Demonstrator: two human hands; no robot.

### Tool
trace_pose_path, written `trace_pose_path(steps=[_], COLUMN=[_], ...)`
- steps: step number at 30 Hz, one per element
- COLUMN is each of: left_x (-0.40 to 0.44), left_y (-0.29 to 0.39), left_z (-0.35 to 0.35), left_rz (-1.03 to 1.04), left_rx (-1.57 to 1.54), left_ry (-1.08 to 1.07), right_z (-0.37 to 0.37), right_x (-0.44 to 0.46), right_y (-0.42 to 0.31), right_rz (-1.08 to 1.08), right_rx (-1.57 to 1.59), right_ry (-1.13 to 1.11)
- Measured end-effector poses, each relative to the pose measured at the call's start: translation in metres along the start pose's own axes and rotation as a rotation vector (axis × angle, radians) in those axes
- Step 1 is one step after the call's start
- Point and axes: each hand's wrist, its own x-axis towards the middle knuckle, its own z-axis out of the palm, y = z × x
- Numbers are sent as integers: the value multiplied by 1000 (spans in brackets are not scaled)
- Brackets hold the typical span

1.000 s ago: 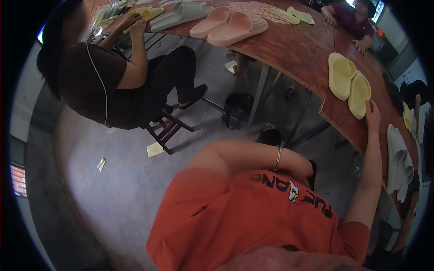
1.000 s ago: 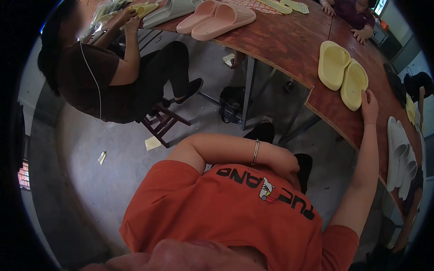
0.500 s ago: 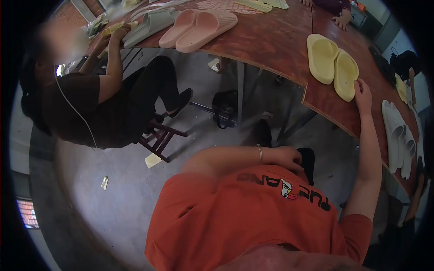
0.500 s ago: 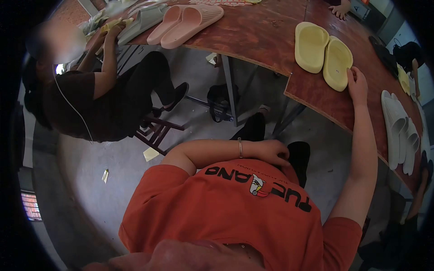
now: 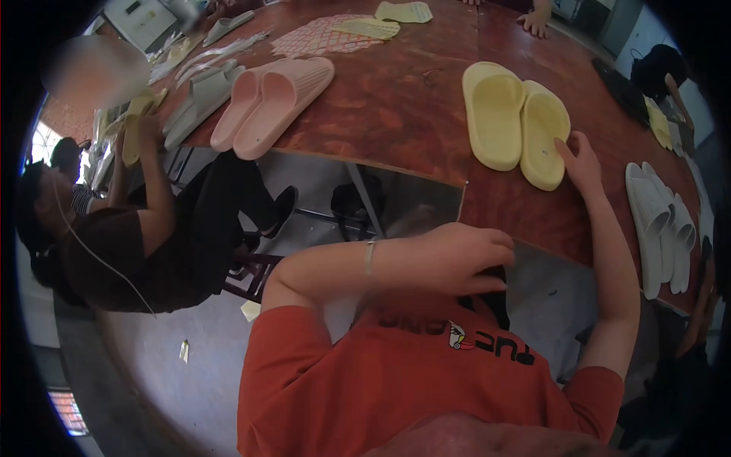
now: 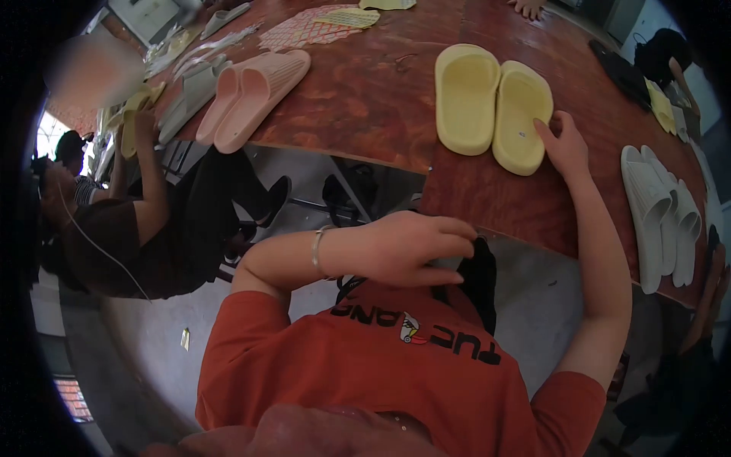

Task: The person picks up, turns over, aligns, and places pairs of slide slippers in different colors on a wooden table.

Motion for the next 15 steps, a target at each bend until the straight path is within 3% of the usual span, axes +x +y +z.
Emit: trace_pose_path(steps=[2,4,6,8,10,13,14,15], left_x=[8,27,53,75,92,110,116,120], left_y=[16,13,-9,-61,-100,-139,-147,-155], left_z=[-29,-51,-61,-59,-60,-46,-48,-51], left_rz=[63,-38,-152,-100,-325,-369,-386,-366], left_rx=[-69,-14,93,478,559,844,865,645], left_ry=[-107,-14,288,560,491,517,526,585], right_z=[-4,-8,-8,-4,-3,3,3,0], right_x=[6,12,8,6,8,12,11,9], right_y=[-11,-13,-7,-3,5,16,13,8], right_rz=[31,73,83,71,8,-69,-91,-79], right_rx=[8,-121,-80,-21,72,136,152,213], right_ry=[-23,-51,-7,19,-6,45,38,62])
